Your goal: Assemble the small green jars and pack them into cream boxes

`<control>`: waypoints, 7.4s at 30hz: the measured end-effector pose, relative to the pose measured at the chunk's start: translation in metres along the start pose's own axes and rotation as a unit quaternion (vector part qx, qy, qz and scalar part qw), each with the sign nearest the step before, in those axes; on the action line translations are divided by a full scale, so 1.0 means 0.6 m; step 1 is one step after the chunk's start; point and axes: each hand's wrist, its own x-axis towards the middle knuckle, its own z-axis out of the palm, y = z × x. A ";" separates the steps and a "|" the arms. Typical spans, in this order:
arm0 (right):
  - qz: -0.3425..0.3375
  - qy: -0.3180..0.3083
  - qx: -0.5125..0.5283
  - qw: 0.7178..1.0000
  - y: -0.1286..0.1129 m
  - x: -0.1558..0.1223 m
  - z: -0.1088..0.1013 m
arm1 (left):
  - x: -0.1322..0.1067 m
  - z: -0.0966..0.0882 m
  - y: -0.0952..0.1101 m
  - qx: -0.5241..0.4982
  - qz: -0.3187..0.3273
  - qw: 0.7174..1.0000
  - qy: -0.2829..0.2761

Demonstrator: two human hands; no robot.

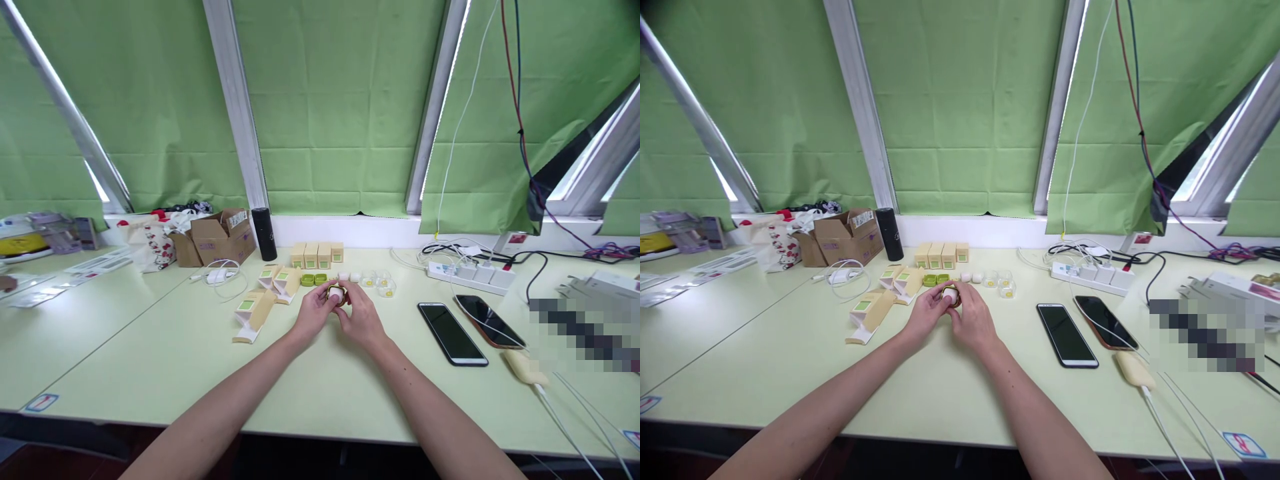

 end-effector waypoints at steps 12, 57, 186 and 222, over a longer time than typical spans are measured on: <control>0.038 0.001 -0.002 0.999 0.008 -0.004 0.001 | 0.001 -0.005 0.005 -0.017 -0.007 0.999 -0.026; 0.384 0.043 0.402 0.830 -0.003 0.028 0.002 | -0.013 -0.029 0.012 0.446 0.309 0.840 -0.006; 0.406 0.011 0.527 0.747 0.009 0.015 -0.014 | 0.023 -0.041 0.006 0.101 0.034 0.988 0.115; 0.388 -0.007 0.548 0.741 0.006 0.015 -0.009 | 0.023 -0.046 -0.006 0.158 0.073 0.981 0.086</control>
